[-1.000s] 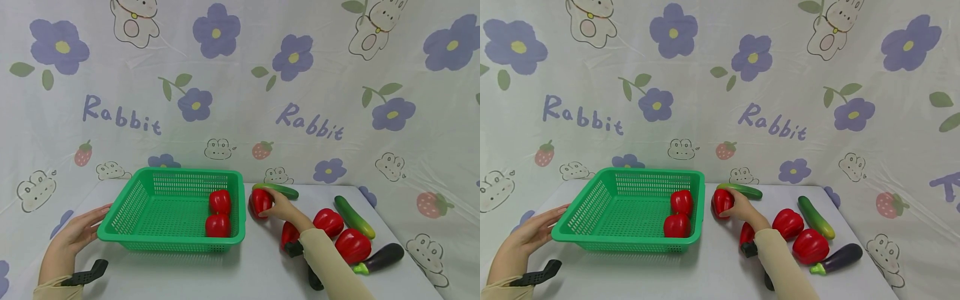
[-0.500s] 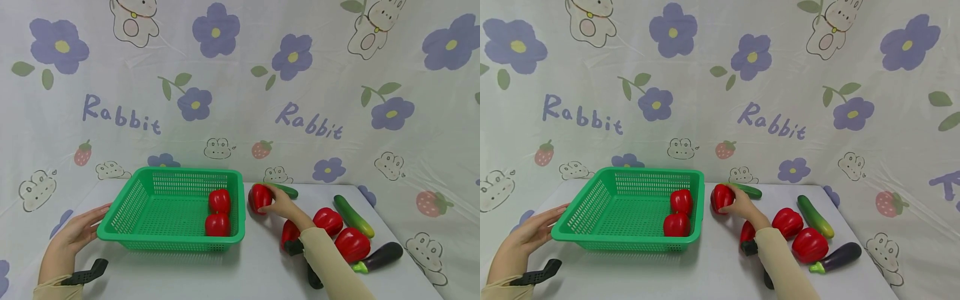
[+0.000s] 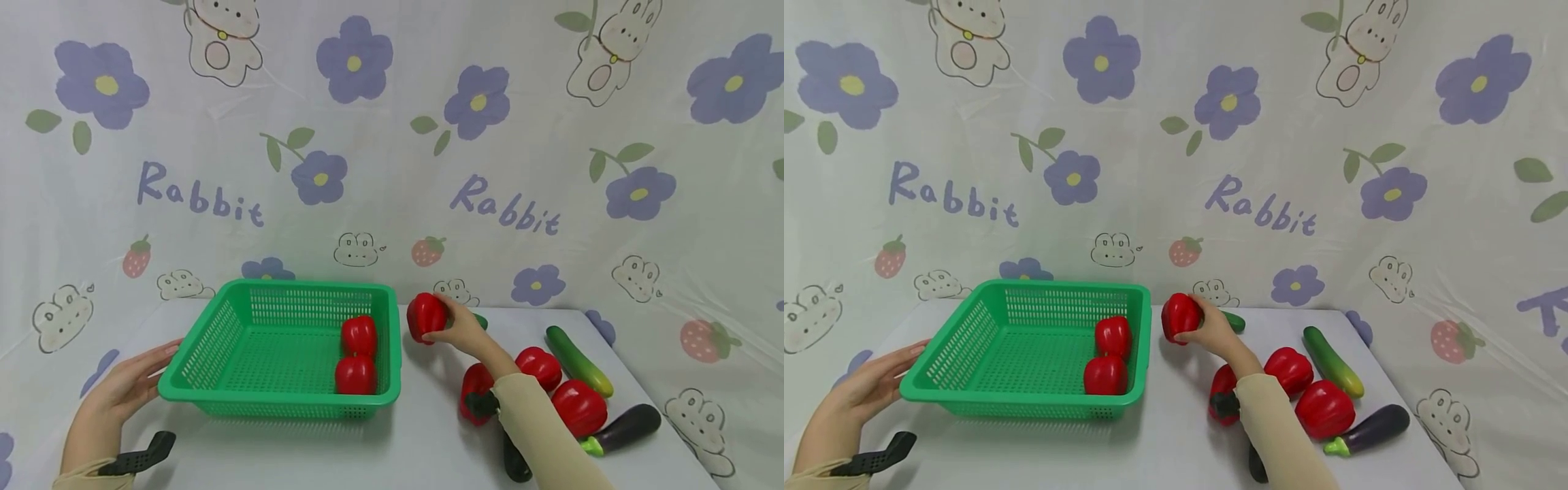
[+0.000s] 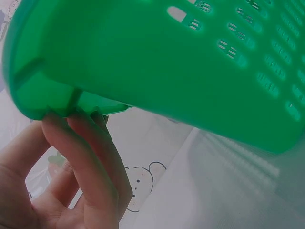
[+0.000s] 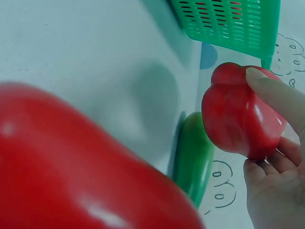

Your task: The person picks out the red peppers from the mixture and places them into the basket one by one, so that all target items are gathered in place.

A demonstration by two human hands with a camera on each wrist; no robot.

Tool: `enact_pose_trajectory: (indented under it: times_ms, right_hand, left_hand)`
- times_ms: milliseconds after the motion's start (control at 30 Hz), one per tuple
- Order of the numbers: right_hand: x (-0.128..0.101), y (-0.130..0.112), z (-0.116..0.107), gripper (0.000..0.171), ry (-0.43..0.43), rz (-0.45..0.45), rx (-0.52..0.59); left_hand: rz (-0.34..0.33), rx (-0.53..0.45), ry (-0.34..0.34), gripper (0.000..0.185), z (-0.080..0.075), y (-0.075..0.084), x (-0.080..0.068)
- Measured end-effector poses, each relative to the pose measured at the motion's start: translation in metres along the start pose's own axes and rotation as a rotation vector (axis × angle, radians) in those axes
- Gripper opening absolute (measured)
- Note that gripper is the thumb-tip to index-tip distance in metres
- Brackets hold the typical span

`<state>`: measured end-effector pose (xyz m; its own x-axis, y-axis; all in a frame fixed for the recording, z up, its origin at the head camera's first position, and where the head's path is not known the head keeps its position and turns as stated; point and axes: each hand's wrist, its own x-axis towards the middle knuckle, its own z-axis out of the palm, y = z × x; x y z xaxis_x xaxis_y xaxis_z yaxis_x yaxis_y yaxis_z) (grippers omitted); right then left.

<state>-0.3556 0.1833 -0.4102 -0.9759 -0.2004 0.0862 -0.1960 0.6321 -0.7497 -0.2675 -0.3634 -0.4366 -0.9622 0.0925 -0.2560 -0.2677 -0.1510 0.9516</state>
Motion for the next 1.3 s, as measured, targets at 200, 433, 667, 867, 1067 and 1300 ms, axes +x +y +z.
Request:
enact_pose_trajectory:
  times_ms: [200,433,667,867,1067,1300]
  right_hand:
    - [0.001,-0.005,-0.005,0.085,0.000,-0.019,0.019]
    - [0.004,-0.014,-0.009,0.085,-0.014,-0.061,0.051]
    - [0.004,-0.020,-0.011,0.086,-0.015,-0.061,0.068]
    - [0.005,-0.027,-0.011,0.085,0.011,-0.075,0.046]
    - [0.006,-0.036,-0.011,0.085,0.030,-0.076,0.026]
    - [0.007,-0.053,-0.010,0.087,0.054,-0.078,0.006]
  left_hand:
    - [0.003,-0.008,0.002,0.017,0.001,-0.001,0.000]
    - [-0.001,-0.012,-0.002,0.018,-0.001,-0.001,-0.001]
    - [0.009,-0.022,-0.015,0.018,-0.002,-0.002,0.000]
    - [0.016,-0.015,-0.015,0.018,-0.002,-0.004,0.001]
    - [0.019,-0.015,-0.015,0.018,-0.002,-0.004,0.002]
    - [0.029,-0.012,-0.018,0.019,-0.002,-0.004,0.002]
